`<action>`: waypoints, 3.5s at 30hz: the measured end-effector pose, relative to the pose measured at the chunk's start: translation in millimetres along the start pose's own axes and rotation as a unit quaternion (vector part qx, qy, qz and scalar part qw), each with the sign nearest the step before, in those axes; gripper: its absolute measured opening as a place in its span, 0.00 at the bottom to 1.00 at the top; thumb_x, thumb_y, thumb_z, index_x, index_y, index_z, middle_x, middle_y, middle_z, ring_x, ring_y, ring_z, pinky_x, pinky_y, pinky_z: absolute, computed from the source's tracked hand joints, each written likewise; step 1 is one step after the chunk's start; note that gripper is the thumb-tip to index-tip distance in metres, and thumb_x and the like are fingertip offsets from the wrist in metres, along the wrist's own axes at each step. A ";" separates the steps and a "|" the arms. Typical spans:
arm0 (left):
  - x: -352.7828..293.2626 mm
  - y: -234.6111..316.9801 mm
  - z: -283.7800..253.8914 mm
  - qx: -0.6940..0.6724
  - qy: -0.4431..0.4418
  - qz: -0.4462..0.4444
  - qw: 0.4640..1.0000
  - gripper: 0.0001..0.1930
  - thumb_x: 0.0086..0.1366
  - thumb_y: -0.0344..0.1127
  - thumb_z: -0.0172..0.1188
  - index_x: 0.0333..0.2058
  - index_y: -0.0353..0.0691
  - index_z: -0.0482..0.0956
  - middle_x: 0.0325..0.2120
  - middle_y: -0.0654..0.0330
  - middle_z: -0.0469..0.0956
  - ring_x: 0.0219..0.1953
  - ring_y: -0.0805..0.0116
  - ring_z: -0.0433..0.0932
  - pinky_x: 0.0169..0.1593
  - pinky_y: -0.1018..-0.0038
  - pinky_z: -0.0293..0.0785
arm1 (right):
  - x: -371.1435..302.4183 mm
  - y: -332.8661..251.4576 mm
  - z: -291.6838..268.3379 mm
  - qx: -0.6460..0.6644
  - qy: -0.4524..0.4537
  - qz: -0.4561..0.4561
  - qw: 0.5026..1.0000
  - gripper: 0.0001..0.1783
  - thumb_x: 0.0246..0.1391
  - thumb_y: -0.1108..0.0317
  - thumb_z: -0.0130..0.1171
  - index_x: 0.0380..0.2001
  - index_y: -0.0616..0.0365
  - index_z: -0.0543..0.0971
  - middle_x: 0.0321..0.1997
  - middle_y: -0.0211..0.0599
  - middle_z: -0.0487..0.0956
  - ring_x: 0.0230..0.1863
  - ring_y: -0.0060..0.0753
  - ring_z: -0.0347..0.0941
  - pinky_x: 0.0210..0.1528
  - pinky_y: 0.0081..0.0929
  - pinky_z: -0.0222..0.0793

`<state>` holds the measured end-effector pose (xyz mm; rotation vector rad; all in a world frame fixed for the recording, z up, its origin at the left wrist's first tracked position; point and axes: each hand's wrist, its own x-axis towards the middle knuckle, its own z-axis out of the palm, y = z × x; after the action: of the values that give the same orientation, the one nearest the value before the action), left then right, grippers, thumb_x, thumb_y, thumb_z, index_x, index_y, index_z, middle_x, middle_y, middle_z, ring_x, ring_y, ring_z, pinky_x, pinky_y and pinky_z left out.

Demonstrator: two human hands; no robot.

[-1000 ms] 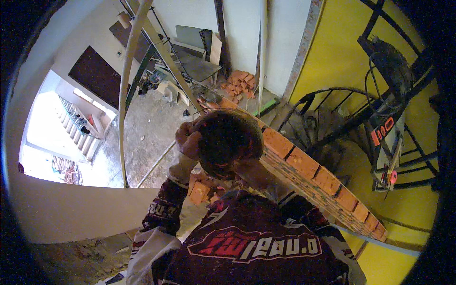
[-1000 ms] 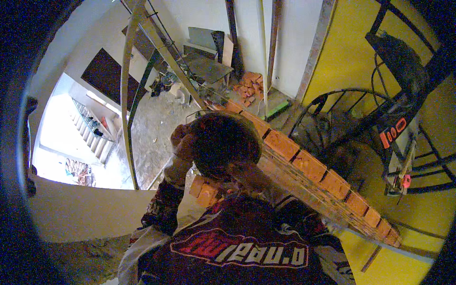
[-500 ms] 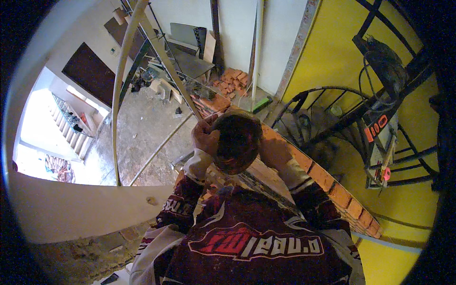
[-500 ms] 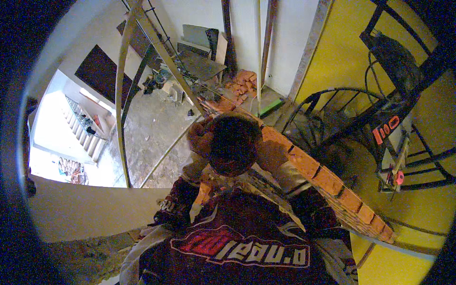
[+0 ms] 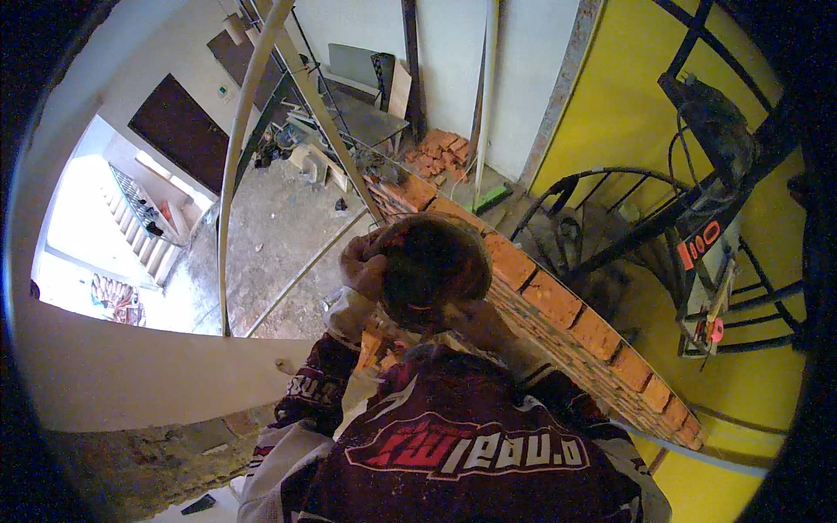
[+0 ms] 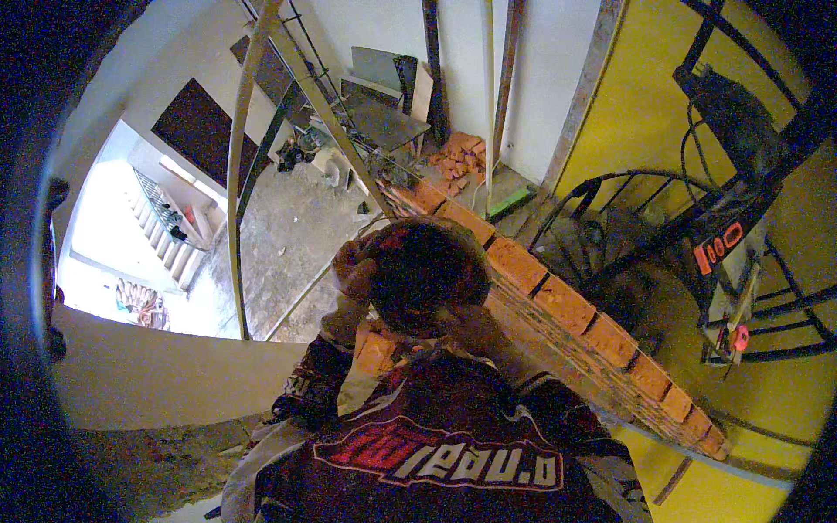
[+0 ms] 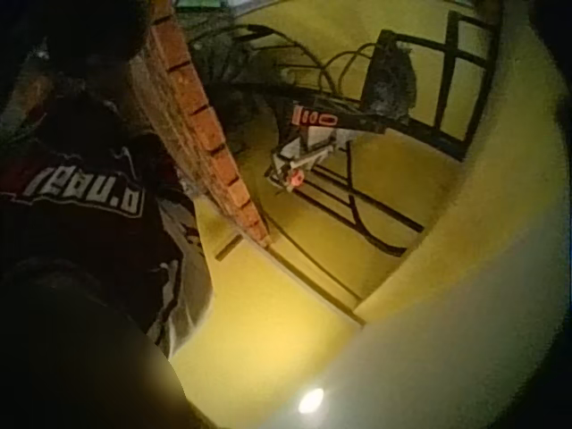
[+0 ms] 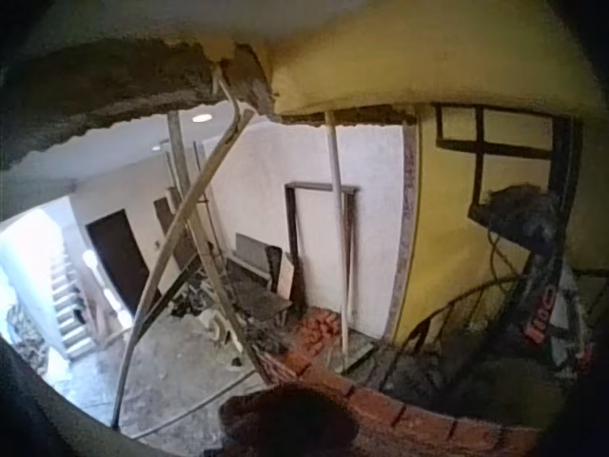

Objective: The person builds a brick wall by repeatedly scooping mortar from a bucket with a trowel, spreading it on the wall, and placing bricks. The person also uses a string line to align the bricks and taps them into position.

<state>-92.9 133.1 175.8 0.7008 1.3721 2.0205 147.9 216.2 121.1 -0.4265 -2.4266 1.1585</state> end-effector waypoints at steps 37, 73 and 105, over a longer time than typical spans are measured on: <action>-9.9 -24.3 22.3 0.233 0.068 0.160 0.957 0.09 0.45 0.24 0.55 0.22 0.38 0.61 0.45 0.45 0.81 0.42 0.61 0.80 0.47 0.68 0.75 | 9.7 -28.7 -82.1 -0.438 -0.083 0.099 0.890 0.24 0.57 0.55 0.57 0.54 0.52 0.69 0.28 0.45 0.79 0.23 0.48 0.77 0.22 0.45 0.74; -141.0 -116.5 -59.5 -0.127 0.367 0.044 0.920 0.30 0.53 0.34 0.67 0.55 0.36 0.70 0.48 0.59 0.76 0.49 0.66 0.75 0.55 0.69 0.72 | 112.0 153.9 4.3 0.225 -0.231 0.179 0.929 0.17 0.63 0.53 0.54 0.37 0.56 0.77 0.25 0.29 0.75 0.19 0.23 0.70 0.20 0.26 0.70; -65.8 -118.2 -104.4 0.198 0.362 0.109 0.904 0.11 0.46 0.30 0.60 0.20 0.40 0.63 0.32 0.52 0.80 0.49 0.56 0.79 0.41 0.68 0.72 | 82.4 27.1 7.4 -0.273 -0.199 0.071 0.939 0.25 0.62 0.53 0.48 0.59 0.50 0.67 0.46 0.54 0.79 0.39 0.62 0.77 0.37 0.57 0.74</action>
<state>-100.4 54.8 24.1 0.2538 2.2645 2.3186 75.4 264.1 114.8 -0.5834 -3.1229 0.6439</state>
